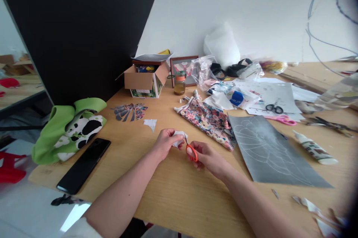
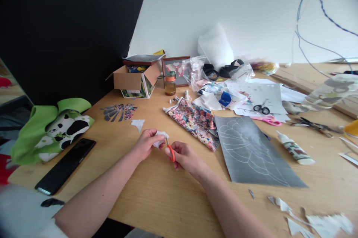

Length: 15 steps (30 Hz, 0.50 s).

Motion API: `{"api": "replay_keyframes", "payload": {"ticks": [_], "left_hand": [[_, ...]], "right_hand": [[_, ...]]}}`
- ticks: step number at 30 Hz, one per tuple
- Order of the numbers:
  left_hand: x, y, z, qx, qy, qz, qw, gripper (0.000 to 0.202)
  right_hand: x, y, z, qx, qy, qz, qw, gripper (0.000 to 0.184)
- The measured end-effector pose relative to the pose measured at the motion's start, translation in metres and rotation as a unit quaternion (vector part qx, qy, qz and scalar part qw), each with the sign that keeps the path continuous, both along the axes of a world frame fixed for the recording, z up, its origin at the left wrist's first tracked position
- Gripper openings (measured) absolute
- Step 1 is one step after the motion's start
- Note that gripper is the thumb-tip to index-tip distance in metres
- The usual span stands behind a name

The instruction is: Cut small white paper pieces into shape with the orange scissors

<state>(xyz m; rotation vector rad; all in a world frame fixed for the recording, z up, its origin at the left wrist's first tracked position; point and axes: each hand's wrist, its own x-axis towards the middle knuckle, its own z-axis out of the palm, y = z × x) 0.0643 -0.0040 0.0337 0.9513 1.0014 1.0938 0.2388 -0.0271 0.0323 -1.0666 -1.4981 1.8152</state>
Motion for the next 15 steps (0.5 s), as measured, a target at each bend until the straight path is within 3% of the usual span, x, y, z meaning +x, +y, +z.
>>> {"api": "replay_keyframes", "payload": {"ticks": [15], "left_hand": [[-0.0001, -0.001, 0.0027, 0.01, 0.003, -0.012, 1.0, 0.022]], "right_hand": [[-0.0013, -0.0013, 0.0056, 0.012, -0.017, -0.014, 1.0, 0.055]]}}
